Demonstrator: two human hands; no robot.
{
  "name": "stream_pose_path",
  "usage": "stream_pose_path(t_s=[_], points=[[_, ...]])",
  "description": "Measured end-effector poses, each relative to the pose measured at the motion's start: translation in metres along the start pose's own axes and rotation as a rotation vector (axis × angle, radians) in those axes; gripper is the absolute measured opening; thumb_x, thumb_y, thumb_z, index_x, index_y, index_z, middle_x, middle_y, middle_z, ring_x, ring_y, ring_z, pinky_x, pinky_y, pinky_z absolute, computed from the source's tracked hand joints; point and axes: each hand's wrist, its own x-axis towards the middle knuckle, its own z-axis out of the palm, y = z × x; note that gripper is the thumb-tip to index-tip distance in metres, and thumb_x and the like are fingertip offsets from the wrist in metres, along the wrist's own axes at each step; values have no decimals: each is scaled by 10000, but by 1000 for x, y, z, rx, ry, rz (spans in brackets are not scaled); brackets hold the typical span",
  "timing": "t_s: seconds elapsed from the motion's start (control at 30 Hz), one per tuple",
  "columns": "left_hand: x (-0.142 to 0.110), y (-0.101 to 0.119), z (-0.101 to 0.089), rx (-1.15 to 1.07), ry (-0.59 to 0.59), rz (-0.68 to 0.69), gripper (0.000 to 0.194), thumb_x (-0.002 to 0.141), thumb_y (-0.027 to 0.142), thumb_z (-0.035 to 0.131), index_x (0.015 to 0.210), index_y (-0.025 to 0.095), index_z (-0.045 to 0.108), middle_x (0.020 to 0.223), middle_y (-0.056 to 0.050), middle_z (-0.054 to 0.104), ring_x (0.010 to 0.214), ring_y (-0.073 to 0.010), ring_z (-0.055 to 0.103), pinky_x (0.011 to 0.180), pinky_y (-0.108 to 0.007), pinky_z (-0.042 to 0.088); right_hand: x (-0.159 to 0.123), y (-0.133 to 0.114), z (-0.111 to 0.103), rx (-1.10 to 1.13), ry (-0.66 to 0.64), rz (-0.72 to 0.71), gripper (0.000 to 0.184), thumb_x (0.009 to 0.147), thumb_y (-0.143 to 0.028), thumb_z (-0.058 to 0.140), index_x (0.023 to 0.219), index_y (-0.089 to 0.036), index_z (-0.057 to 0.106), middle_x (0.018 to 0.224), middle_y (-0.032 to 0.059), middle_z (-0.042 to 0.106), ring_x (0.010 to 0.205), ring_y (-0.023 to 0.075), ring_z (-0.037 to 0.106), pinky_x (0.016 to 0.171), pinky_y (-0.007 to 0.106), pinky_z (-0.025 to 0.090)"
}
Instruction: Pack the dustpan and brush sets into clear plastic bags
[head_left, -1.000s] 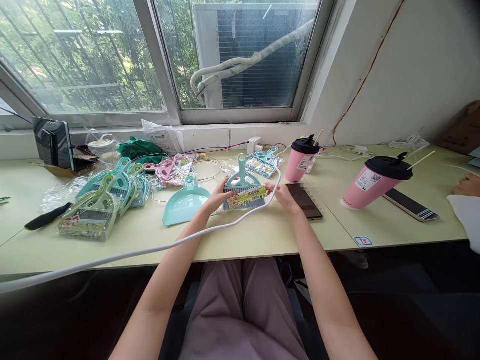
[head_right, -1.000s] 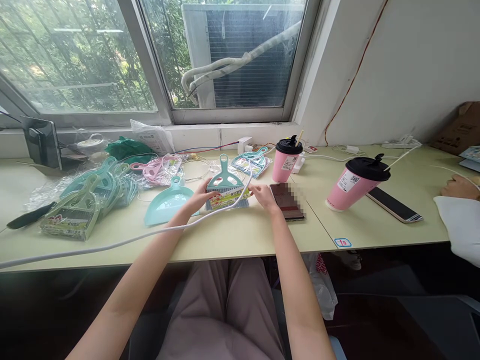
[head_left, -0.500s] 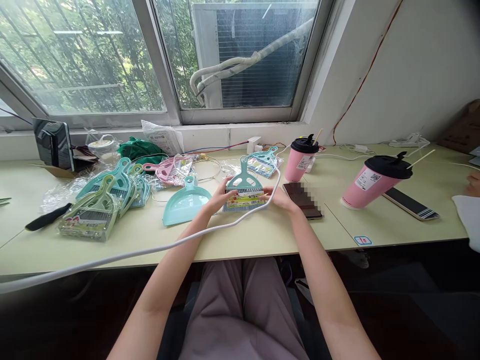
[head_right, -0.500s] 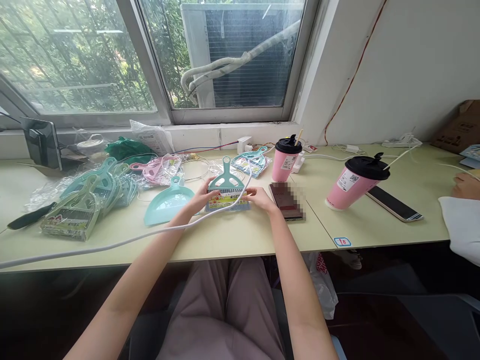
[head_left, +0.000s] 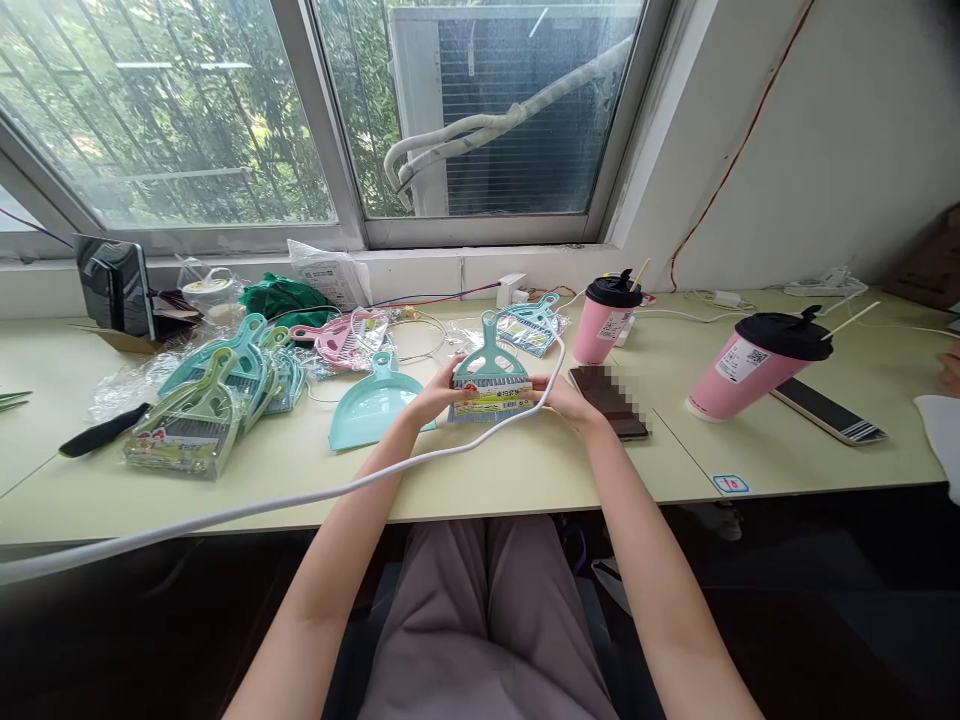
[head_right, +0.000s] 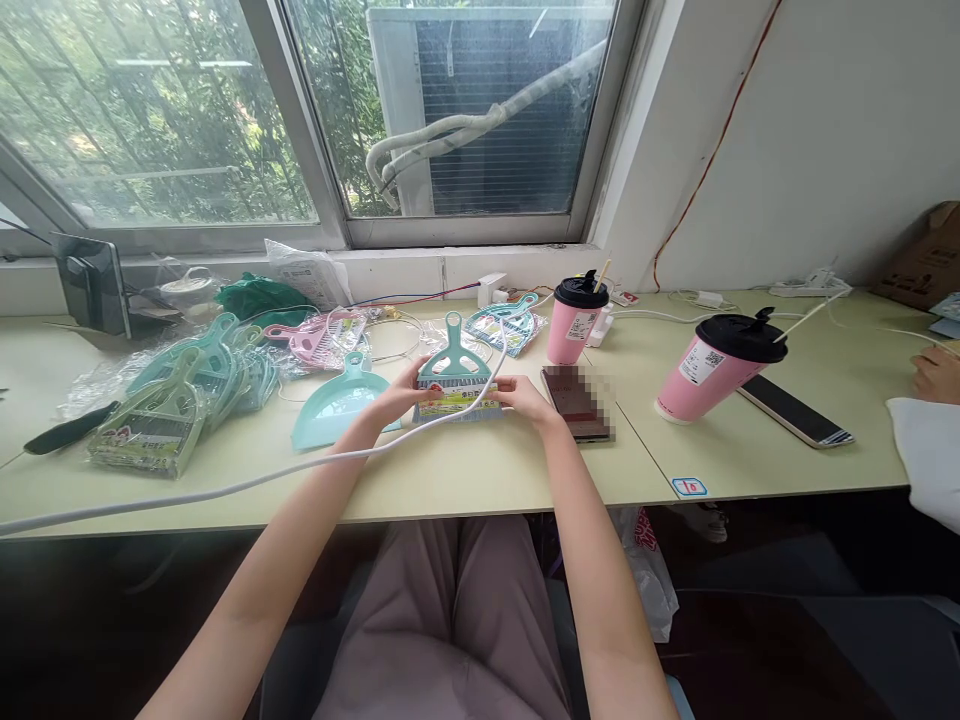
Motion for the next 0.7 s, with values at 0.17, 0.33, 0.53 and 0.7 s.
stream_pose_path(t_s=[0.17, 0.33, 0.53, 0.7], points=[[0, 0, -6, -38, -27, -52, 719, 717, 254, 768, 1338, 225, 407, 1090, -78, 666, 978, -222, 654, 870, -369, 511, 4, 8, -5, -14, 93, 25, 505, 543, -362, 860, 997, -174, 748, 903, 81, 739, 783, 195, 649, 661, 288, 503], [4, -6, -6, 8, 34, -49, 606, 761, 371, 732, 1270, 230, 436, 1033, -68, 684, 920, -214, 667, 786, -337, 522, 6, 10, -5, -12, 121, 40, 491, 539, -336, 860, 986, -170, 744, 932, 79, 734, 747, 166, 637, 628, 260, 499], [10, -14, -3, 94, 147, -46, 552, 773, 483, 679, 1207, 213, 471, 871, -29, 682, 776, -183, 669, 624, -263, 509, 5, 10, -5, -10, 67, 62, 498, 574, -308, 847, 1033, -158, 724, 913, 86, 741, 703, 162, 637, 575, 250, 504], [10, -9, -2, 137, 178, -84, 541, 777, 547, 641, 1173, 209, 495, 879, -30, 678, 780, -180, 658, 602, -264, 514, 8, 17, -7, -8, 121, 59, 481, 562, -307, 858, 1001, -161, 724, 893, 89, 742, 695, 183, 657, 592, 290, 540]])
